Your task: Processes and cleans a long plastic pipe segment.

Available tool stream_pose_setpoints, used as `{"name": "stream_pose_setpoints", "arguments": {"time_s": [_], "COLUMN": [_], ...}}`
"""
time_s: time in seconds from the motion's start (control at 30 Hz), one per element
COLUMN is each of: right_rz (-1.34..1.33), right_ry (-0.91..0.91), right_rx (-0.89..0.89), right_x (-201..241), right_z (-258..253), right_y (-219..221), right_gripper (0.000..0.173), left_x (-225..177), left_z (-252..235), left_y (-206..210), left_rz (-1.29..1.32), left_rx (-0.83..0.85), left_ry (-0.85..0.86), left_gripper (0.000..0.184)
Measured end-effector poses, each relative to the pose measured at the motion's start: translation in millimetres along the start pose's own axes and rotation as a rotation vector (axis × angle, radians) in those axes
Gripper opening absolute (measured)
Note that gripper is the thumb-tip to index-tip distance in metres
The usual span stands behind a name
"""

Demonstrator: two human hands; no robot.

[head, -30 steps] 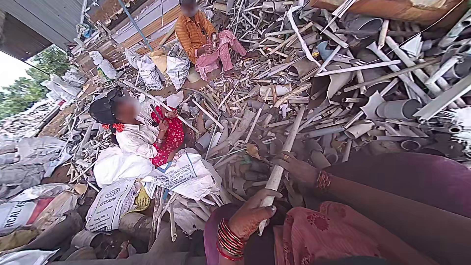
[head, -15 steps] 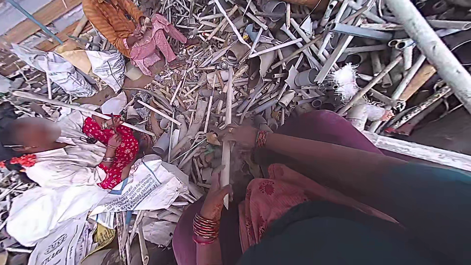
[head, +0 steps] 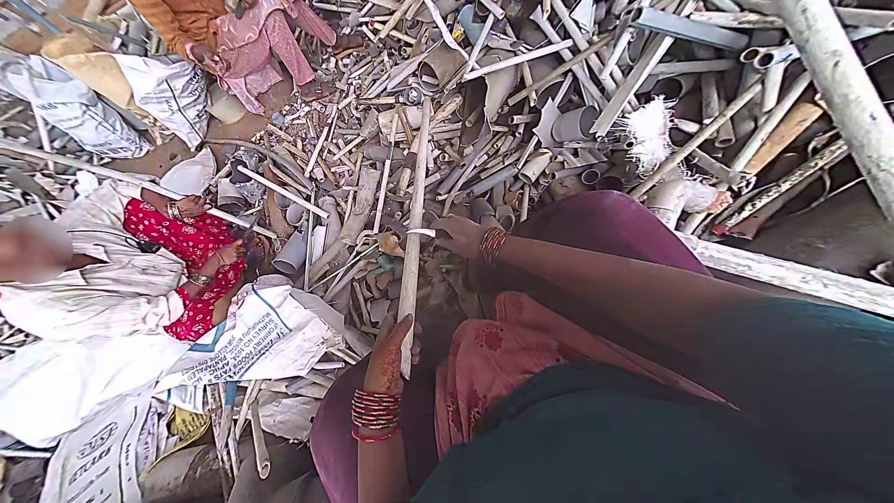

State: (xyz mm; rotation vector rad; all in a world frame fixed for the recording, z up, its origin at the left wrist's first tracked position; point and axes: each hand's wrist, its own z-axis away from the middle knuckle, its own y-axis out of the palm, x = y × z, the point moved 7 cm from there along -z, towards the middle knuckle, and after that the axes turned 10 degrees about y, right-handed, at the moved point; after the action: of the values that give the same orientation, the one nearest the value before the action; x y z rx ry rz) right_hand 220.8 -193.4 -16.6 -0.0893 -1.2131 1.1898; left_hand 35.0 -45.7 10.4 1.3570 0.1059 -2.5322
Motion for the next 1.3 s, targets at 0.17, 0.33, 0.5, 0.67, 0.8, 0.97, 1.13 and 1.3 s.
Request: {"name": "stream_pose_setpoints", "arguments": {"time_s": [0.17, 0.33, 0.5, 0.67, 0.8, 0.97, 1.13, 1.3], "right_rz": [0.133, 0.338, 0.364, 0.364, 0.417, 0.404, 0.436, 0.426], "right_ry": [-0.182, -0.011, -0.002, -0.121, 0.222, 0.139, 0.15, 0.233], "right_rx": [0.116, 0.074, -0.113, 0.177, 0.089, 0.204, 0.173, 0.085], "right_x": [26.3, -3.3, -38.4, 12.3, -7.3, 18.2, 10.9, -9.7], "right_z": [23.9, -0.4, -35.6, 6.1, -20.6, 9.2, -3.7, -12.3], "right_y": [21.2, 31.9, 43.4, 82.3, 37.4, 65.9, 59.0, 29.1], "right_gripper": [0.035, 0.037, 0.037, 0.04, 0.038, 0.037, 0.037, 0.035], "left_x": [-15.2, 7.7, 23.0, 25.5, 29.3, 21.5, 25.0, 21.9], "left_z": [12.0, 6.5, -5.4, -12.8, -16.0, -13.5, -16.4, -15.1], "left_y": [10.5, 8.1, 2.8, -16.5, -18.2, -12.2, -18.9, -9.8], "left_rz": [0.092, 0.155, 0.126, 0.076, 0.009, -0.153, -0.227, -0.279], "left_rx": [-0.06, -0.128, -0.082, -0.195, -0.16, -0.152, -0.138, -0.068], "left_ry": [0.05, -0.022, -0.047, -0.045, 0.026, -0.015, 0.07, 0.093], "left_gripper": [0.029, 0.031, 0.027, 0.032, 0.032, 0.028, 0.031, 0.037]}}
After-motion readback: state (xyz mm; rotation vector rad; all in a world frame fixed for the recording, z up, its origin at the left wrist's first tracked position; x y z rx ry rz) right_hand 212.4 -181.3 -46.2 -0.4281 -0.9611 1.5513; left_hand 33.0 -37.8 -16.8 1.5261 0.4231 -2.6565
